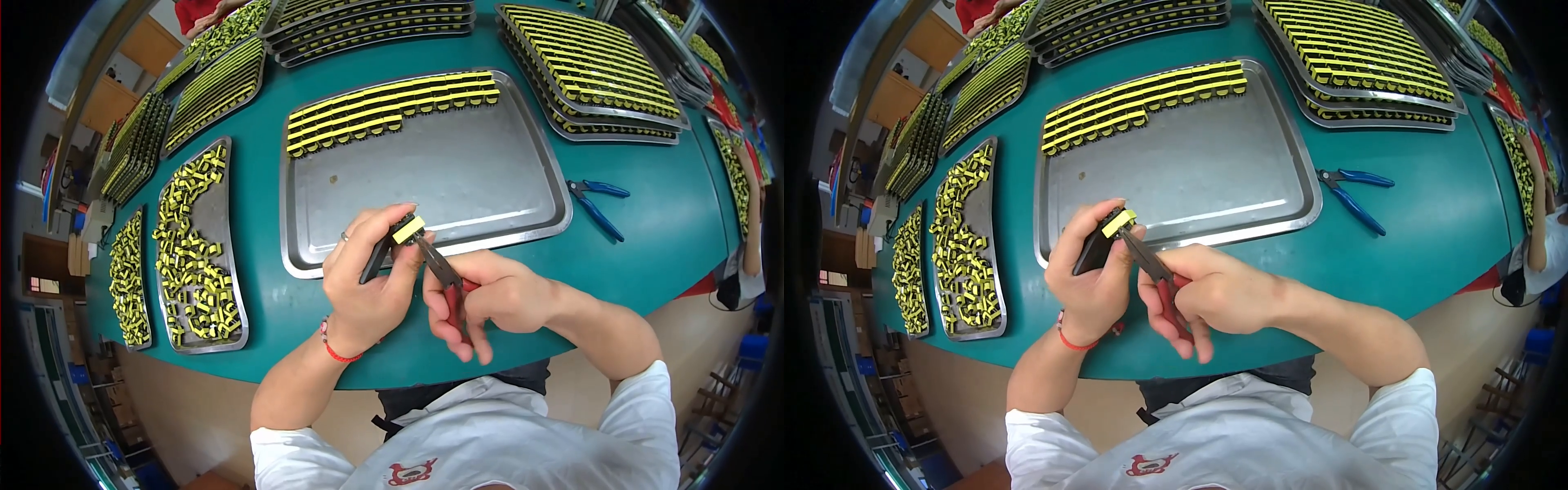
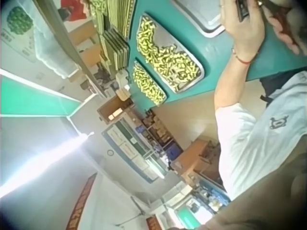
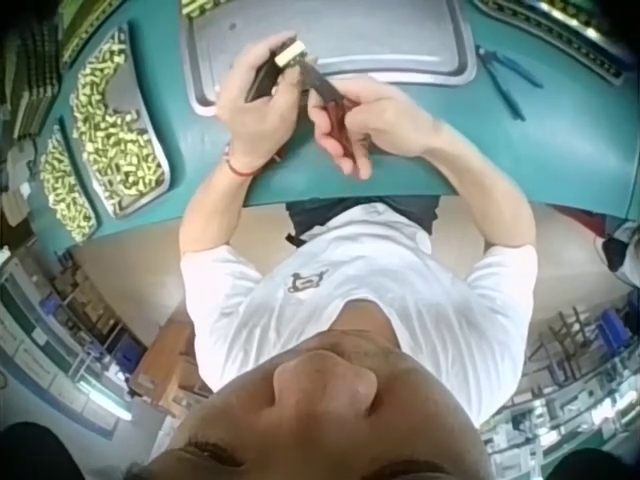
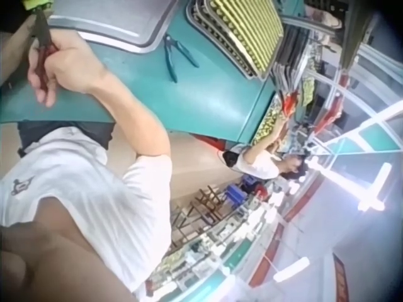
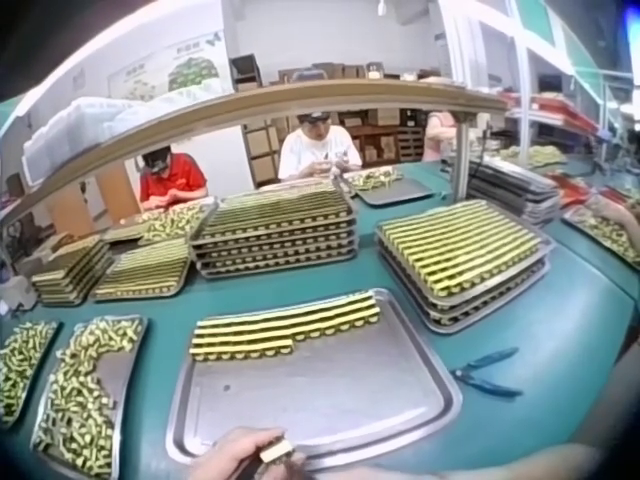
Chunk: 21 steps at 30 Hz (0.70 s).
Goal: The person assembles small yellow and black electronic strip components into plastic housings using pliers and a metal jig at a factory workbench.
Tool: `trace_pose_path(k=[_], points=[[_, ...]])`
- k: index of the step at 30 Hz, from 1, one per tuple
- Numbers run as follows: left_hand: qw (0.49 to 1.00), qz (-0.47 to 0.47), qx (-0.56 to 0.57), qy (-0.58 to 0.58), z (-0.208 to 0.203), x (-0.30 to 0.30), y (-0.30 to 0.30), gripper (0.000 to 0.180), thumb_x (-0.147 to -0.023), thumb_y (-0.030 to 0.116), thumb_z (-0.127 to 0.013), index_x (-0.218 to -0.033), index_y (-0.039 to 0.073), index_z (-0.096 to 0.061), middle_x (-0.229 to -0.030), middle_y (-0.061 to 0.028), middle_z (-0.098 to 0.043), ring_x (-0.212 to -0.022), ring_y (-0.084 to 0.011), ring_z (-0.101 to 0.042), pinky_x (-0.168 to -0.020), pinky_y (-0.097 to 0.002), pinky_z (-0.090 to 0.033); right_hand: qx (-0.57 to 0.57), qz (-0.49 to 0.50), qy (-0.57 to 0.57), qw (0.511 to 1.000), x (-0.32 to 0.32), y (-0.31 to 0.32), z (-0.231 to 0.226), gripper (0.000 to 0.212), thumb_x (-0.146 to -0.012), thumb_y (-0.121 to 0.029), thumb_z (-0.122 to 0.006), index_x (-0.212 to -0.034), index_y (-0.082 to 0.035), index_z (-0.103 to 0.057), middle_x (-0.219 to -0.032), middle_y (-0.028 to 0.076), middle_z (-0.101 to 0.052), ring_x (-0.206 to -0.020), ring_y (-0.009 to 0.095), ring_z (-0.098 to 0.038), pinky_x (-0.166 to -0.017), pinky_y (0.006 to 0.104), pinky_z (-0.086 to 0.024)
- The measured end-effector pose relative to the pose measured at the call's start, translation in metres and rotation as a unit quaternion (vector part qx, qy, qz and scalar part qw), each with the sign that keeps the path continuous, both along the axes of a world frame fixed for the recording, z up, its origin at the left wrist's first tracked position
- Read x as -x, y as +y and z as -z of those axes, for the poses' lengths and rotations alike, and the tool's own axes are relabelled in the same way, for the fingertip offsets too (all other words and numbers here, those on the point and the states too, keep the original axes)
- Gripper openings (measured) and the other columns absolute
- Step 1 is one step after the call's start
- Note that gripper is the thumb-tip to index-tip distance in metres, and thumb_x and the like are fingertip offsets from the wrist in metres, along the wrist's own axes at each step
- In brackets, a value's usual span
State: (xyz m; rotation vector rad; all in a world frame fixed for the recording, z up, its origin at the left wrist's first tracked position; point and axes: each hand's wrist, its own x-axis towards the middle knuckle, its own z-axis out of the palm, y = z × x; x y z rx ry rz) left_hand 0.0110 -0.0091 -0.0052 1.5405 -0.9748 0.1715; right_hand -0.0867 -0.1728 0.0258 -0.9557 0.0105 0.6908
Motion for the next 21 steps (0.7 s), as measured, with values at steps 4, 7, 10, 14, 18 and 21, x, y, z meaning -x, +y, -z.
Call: trace_pose_path(k=[4, 7, 10, 14, 18, 21], points=[[1.0, -0.001, -0.001, -0.015, 0.001, -0.001, -0.002, 0.035, -0.076, -0.014, -0.065, -0.11, -0.004, -0.064, -0.088, -0.0121, -0.065, -0.072, -0.0167, -0.064, -0.064, -0.0258, -0.052, 0.07, 0.012, -0.003, 0.997, 0.001, 0.002, -0.004, 0.03, -0.068, 0.008, -0.04, -0.095, 0.002, -0.049, -0.083, 0.015, -0.061, -0.068, 0.024, -0.066, -0.049, 0.0307, -0.054], [0.998, -0.021, -0.049, 0.016, 0.002, 0.0, 0.001, 0.031, -0.079, -0.01, -0.067, -0.109, -0.004, -0.064, -0.087, -0.0099, -0.065, -0.071, -0.013, -0.062, -0.063, -0.0237, -0.05, 0.089, 0.035, -0.03, 0.995, 0.0, 0.003, -0.003, 0.03, -0.068, 0.009, -0.038, -0.095, 0.002, -0.05, -0.08, 0.013, -0.061, -0.065, 0.02, -0.064, -0.048, 0.0276, -0.051], [0.995, -0.015, -0.028, 0.098, -0.002, 0.004, 0.001, 0.025, -0.084, -0.003, -0.07, -0.108, -0.003, -0.064, -0.087, -0.0069, -0.065, -0.071, -0.0094, -0.06, -0.062, -0.0219, -0.048, 0.143, 0.105, -0.151, 0.973, 0.003, 0.006, 0.001, 0.029, -0.072, 0.01, -0.04, -0.097, 0.002, -0.051, -0.079, 0.01, -0.06, -0.062, 0.016, -0.061, -0.048, 0.0241, -0.046], [0.986, -0.008, -0.02, 0.168, -0.007, 0.01, 0.0, 0.022, -0.087, 0.004, -0.071, -0.107, -0.003, -0.065, -0.088, -0.0054, -0.066, -0.074, -0.0075, -0.06, -0.064, -0.0216, -0.049, 0.426, 0.288, -0.387, 0.766, 0.0, 0.012, 0.014, 0.027, -0.076, 0.006, -0.058, -0.102, 0.0, -0.053, -0.078, 0.007, -0.058, -0.063, 0.009, -0.057, -0.047, 0.0212, -0.038], [0.97, 0.014, -0.033, 0.242, -0.012, 0.018, 0.001, 0.021, -0.089, 0.008, -0.071, -0.105, -0.003, -0.065, -0.089, -0.0054, -0.067, -0.079, -0.0084, -0.061, -0.069, -0.0223, -0.049, 0.422, 0.385, -0.451, 0.685, -0.008, 0.02, 0.024, 0.037, -0.071, 0.003, -0.076, -0.101, -0.001, -0.055, -0.083, 0.008, -0.059, -0.063, 0.012, -0.058, -0.048, 0.0226, -0.041], [0.969, 0.026, -0.031, 0.243, -0.009, 0.024, -0.007, 0.02, -0.089, 0.009, -0.07, -0.104, -0.003, -0.065, -0.091, -0.006, -0.067, -0.083, -0.0099, -0.061, -0.073, -0.0241, -0.049, 0.455, 0.414, -0.506, 0.605, -0.008, 0.014, 0.033, 0.038, -0.068, 0.004, -0.078, -0.101, -0.001, -0.058, -0.087, 0.011, -0.061, -0.065, 0.018, -0.06, -0.051, 0.0258, -0.047]])
